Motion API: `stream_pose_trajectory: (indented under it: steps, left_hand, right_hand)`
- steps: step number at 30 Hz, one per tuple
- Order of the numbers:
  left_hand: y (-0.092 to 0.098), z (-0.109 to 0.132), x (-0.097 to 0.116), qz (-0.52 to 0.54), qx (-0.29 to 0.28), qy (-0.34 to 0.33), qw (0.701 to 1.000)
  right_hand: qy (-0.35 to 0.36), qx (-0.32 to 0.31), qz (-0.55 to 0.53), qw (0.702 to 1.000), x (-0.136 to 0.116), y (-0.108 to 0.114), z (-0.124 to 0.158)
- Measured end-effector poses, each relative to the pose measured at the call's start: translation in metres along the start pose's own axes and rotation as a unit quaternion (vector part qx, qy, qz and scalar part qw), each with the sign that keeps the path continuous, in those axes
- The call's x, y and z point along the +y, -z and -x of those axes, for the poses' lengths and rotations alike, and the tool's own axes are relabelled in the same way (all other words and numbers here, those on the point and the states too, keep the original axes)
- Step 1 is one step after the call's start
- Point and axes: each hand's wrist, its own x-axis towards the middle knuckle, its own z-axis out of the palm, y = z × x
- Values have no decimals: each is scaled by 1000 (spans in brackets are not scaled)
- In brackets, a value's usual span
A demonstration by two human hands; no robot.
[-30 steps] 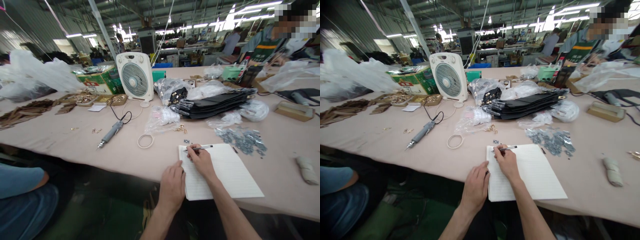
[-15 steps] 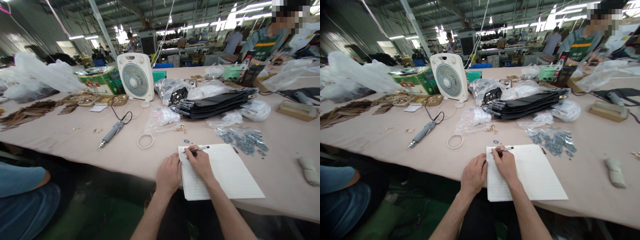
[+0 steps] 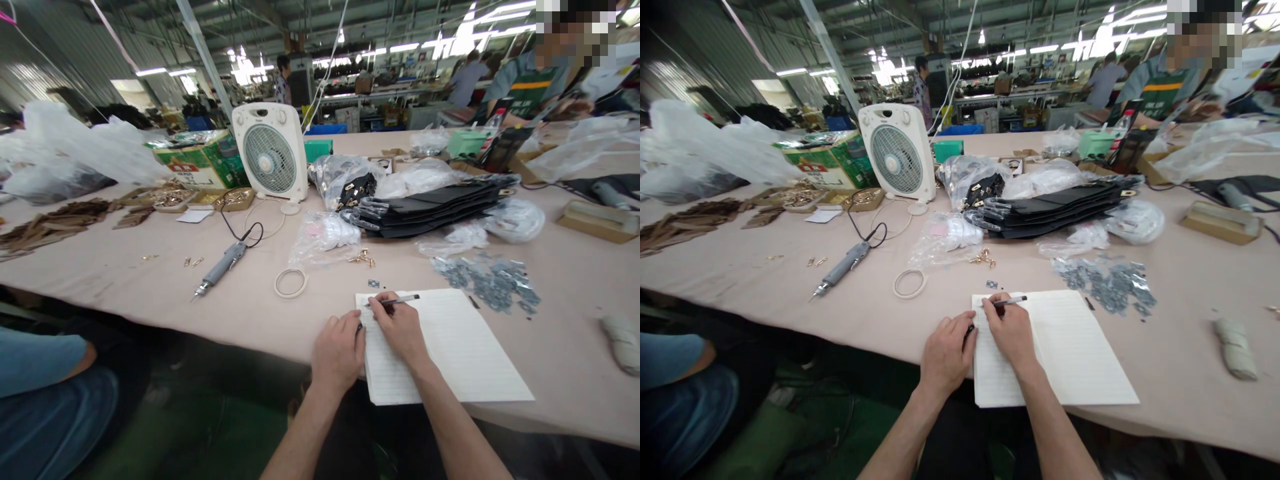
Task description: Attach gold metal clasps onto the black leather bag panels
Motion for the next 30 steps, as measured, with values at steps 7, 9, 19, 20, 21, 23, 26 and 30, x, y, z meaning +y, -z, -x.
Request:
stream_pose_trajectory:
  steps: [7,9,19,20,21,23,26,30]
  left_hand:
    - [0,0,-1,8,5,8,1000]
    - [0,0,-1,4,6,8,1000]
    - [1,0,-1,14,8,17,1000]
    - [1,0,-1,14,7,17,1000]
    - [1,0,-1,13,7,15,1000]
    - [1,1,-1,9,11,12,1000]
    - [1,1,-1,9,19,10,1000]
    - [1,1,-2,12,20,9,1000]
  right_hand:
    - [-11,-8,-11,1000,-1,1,0]
    - [-11,-11,-11,1000,-1,1,0]
    - [-4,-24,-1,1000,-4,3,2]
    - [-4,-24,-1,1000,-5,3,2]
    - [-3,-24,-1,1000,-5,3,2]
    - [-1,-25,-1,1000,-5,3,2]
    - [-2,-24,3,1000,-3,2,2]
    - [-3,-25,4,1000,-2,1,2]
